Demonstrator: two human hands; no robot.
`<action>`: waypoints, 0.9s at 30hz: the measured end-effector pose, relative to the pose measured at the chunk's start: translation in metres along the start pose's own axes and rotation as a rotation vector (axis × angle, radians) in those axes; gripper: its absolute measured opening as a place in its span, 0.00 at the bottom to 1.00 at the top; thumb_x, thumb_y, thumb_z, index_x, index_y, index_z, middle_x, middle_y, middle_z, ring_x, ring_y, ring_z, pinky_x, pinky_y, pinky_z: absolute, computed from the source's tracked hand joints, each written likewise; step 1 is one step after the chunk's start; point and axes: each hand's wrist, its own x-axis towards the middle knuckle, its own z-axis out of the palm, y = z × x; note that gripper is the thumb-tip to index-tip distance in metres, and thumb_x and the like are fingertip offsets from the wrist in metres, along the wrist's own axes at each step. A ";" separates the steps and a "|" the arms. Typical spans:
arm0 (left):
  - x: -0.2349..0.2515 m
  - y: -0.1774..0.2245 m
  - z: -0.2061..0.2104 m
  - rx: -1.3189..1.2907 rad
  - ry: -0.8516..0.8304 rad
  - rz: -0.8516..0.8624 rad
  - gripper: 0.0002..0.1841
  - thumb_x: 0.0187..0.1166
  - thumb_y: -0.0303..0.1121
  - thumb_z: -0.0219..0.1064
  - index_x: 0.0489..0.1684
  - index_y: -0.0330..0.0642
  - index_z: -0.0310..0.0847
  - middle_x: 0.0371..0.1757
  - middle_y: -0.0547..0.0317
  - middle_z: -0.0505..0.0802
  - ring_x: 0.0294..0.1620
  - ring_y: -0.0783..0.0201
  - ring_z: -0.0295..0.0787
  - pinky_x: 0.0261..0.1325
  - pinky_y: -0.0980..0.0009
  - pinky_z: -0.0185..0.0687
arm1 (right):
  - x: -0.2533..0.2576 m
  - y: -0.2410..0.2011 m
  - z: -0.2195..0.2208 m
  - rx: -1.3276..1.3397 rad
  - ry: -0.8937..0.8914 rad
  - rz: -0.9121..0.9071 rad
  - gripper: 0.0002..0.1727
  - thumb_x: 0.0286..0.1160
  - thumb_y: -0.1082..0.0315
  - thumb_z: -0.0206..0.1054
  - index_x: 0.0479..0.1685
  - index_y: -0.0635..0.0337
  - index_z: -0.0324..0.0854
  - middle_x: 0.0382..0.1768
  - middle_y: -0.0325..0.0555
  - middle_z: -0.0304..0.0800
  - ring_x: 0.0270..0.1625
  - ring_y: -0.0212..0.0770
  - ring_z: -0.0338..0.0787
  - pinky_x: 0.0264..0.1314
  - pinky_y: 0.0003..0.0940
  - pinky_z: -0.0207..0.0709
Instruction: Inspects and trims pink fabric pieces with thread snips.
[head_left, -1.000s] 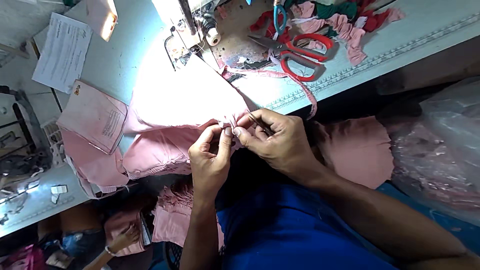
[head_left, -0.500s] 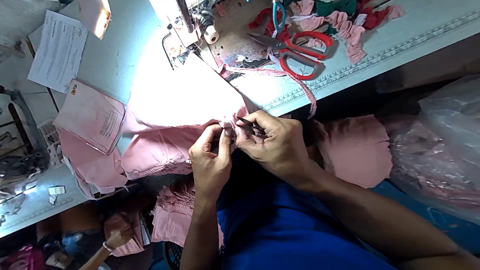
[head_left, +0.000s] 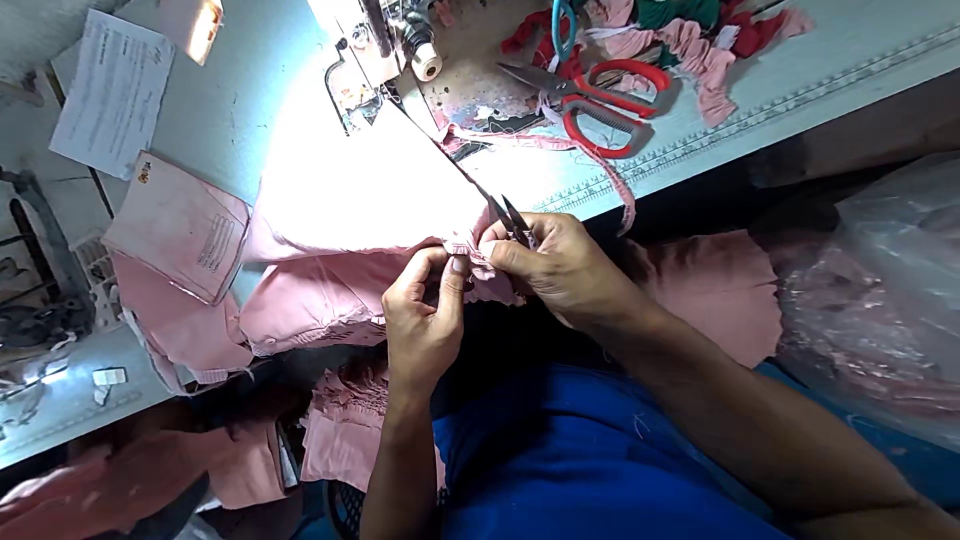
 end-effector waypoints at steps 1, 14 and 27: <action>0.000 0.000 -0.001 -0.028 -0.010 -0.006 0.06 0.87 0.28 0.62 0.48 0.36 0.84 0.35 0.59 0.92 0.33 0.67 0.92 0.38 0.70 0.93 | 0.002 0.001 0.000 0.129 -0.021 0.076 0.05 0.79 0.73 0.65 0.34 0.60 0.83 0.17 0.39 0.76 0.12 0.26 0.68 0.12 0.18 0.62; 0.002 0.002 0.000 0.030 0.017 -0.035 0.06 0.86 0.28 0.64 0.48 0.39 0.86 0.35 0.63 0.92 0.31 0.72 0.90 0.34 0.75 0.89 | -0.013 0.003 0.000 -0.735 0.196 -0.482 0.11 0.71 0.60 0.74 0.46 0.55 0.91 0.26 0.31 0.85 0.23 0.21 0.73 0.23 0.19 0.65; 0.001 -0.005 0.002 -0.022 -0.014 -0.025 0.06 0.87 0.29 0.64 0.49 0.38 0.85 0.36 0.62 0.92 0.32 0.70 0.90 0.36 0.74 0.90 | -0.009 -0.002 -0.002 -0.666 0.152 -0.336 0.04 0.70 0.62 0.73 0.36 0.50 0.88 0.18 0.28 0.77 0.16 0.21 0.69 0.16 0.20 0.61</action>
